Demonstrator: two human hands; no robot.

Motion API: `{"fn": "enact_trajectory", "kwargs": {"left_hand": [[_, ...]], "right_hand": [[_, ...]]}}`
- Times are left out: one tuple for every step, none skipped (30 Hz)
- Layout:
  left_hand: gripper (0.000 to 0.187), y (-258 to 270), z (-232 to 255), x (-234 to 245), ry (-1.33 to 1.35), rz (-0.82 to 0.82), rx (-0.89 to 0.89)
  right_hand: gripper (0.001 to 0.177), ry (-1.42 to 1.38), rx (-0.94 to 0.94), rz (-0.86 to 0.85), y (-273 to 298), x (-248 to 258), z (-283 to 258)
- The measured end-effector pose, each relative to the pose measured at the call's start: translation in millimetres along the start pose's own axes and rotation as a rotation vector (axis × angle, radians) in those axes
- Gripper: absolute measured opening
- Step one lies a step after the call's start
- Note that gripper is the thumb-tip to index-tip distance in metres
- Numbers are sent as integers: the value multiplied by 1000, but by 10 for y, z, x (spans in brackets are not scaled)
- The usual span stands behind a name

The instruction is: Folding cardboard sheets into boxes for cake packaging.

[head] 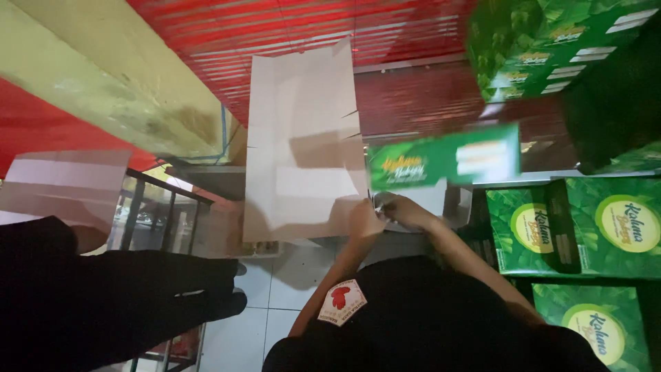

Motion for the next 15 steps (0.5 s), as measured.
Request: {"fn": "enact_trajectory", "kwargs": {"left_hand": [[37,-28,48,27,-3,-54,-18],[41,-52,96,54,-6,-107,-37],[41,-68,103,58,-5,-106,-35],[38,-81,122,56,-59,-117,-60],[36,-91,140,48,-114,-130,-86],[36,-77,205,119,-114,-130,-85],[37,-79,271,196,-100,-136,-63],[37,-79,337,272,-86,-142,-41],[37,-90,377,260,-87,-139,-43],[36,-99,396,241,-71,-155,4],[35,-93,414,213,-53,-172,53],[35,-136,372,132,-52,-170,52],[36,-179,337,74,-67,-92,17],[37,-219,303,17,-83,-13,-17],[37,-239,308,6,-82,-12,-14]], "right_hand": [[43,57,7,-40,-217,9,254],[49,113,15,-79,-430,15,509],[49,114,16,-81,-425,56,532],[51,80,3,-65,-420,105,560],[54,45,-11,-50,-410,150,595],[54,45,-10,-51,-320,173,437],[49,38,40,-50,-233,209,253],[45,31,91,-49,-142,245,69],[45,32,94,-47,-96,296,79],[46,30,97,-56,-50,340,89],[47,29,98,-67,6,377,105],[47,32,98,-67,134,424,-28],[44,56,97,-54,260,467,-151],[61,80,95,-40,385,510,-276],[61,81,96,-43,487,607,-282]]}}
Point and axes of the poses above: each hand's wrist, its own y-axis away from the middle knuckle, its own x-axis out of the back of the hand, z = x × y, the point moved 4 cm from there along -y, towards the middle knuckle, and after that the axes turned 11 degrees about -y, right-handed, at the moved point
